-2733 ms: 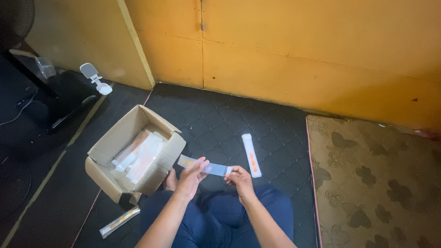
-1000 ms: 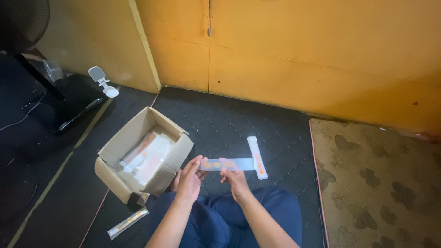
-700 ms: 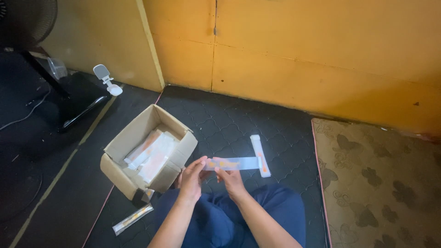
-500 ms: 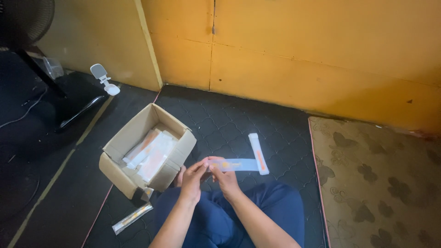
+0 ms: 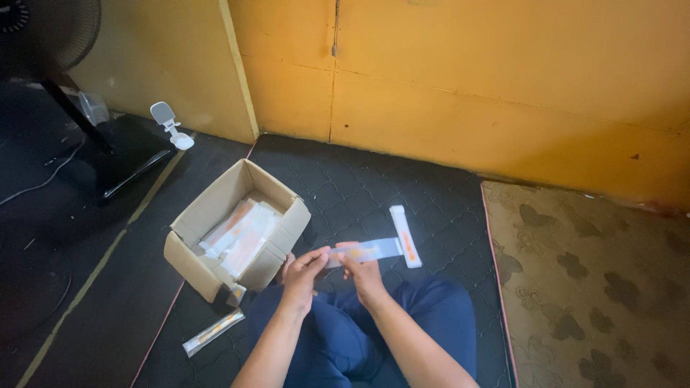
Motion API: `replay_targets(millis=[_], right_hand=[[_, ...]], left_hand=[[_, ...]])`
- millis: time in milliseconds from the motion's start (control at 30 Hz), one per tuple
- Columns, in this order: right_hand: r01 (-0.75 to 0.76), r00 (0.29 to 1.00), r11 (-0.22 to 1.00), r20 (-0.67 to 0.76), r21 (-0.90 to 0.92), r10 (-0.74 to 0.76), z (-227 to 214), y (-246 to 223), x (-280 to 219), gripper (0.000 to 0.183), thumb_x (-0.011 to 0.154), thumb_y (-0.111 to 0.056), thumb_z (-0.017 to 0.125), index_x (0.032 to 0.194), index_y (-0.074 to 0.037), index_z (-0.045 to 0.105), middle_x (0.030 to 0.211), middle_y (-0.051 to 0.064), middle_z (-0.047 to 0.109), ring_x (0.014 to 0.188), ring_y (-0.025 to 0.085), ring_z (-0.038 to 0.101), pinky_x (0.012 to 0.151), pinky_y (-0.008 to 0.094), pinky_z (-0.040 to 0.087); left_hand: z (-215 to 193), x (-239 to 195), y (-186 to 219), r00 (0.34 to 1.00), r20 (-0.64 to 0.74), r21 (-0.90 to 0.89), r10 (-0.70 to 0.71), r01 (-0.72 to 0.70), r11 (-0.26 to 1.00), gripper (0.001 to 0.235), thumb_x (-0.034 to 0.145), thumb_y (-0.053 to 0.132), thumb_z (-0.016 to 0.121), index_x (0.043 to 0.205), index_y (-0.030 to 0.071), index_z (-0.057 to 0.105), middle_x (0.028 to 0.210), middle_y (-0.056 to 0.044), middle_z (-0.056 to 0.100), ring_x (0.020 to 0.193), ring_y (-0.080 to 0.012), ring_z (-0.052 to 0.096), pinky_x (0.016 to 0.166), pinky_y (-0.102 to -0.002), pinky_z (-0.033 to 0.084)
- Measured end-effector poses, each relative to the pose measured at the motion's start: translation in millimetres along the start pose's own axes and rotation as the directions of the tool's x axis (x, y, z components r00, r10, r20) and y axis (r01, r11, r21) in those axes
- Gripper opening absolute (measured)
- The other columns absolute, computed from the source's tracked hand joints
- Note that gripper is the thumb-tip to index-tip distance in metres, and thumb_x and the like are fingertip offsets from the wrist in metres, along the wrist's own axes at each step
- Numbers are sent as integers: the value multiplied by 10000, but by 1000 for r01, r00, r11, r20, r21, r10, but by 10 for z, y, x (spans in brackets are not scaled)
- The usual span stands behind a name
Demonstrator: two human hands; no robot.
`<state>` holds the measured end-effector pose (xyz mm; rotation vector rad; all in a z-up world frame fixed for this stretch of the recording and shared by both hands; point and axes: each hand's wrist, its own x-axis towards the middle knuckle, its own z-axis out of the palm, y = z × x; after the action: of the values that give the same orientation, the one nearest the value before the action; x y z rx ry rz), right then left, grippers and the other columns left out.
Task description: The person removes packaged test strips from a cardboard box by hand and places them back into the box.
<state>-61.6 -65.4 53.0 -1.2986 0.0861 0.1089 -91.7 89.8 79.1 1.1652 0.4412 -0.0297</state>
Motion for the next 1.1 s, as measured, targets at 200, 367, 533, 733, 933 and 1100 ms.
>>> replay_targets(millis=[200,367,533,733,933,1100], right_hand=[[12,998,998,-61,59,-9,-169,-2,-51,323,893,-99,765,1177,45,710,650,13,545,543,88,538,492,256,542],[16,992,995,-123,103,-3,-339,-119,-242,286,919,-101,726,1164,43,701,611,7,502,514,92,503,493,244,523],[13,983,984,-185,178,20,-522,-175,-397,118,936,-131,739,962,-25,693,560,43,521,473,142,520,470,272,516],[98,966,974,-254,203,-44,-395,-815,-1051,94,942,-73,681,892,-27,616,562,38,506,478,122,522,480,230,497],[173,966,961,-228,217,-122,-704,-503,-1267,77,929,-42,681,983,-3,642,618,54,517,541,118,525,505,249,525],[214,965,955,-194,205,-174,-1109,42,-921,44,921,-40,719,950,-10,704,585,83,534,510,154,539,501,276,545]], left_hand=[[56,-100,6,999,-16,-2,31,-31,1000,318,880,152,807,1188,77,784,1014,-71,706,983,-185,700,865,-309,561],[-19,-304,32,998,-47,-67,35,-38,997,336,888,107,791,1216,39,764,1066,-140,692,1033,-249,694,936,-391,556],[-101,-413,-54,997,-48,-87,53,-57,995,325,912,96,758,1232,35,747,1118,-141,644,1049,-242,667,1011,-423,541],[-197,-661,-114,995,-37,-90,94,-97,991,333,929,113,738,1253,36,724,1115,-127,614,1032,-234,669,1033,-439,538],[-207,-1147,-68,988,-52,-115,148,-153,981,293,933,92,707,1215,16,715,1038,-90,607,910,-170,654,987,-397,567],[-247,-1217,-164,985,-29,-84,168,-170,982,237,920,68,724,1149,4,723,992,-110,649,830,-195,675,902,-415,604]])
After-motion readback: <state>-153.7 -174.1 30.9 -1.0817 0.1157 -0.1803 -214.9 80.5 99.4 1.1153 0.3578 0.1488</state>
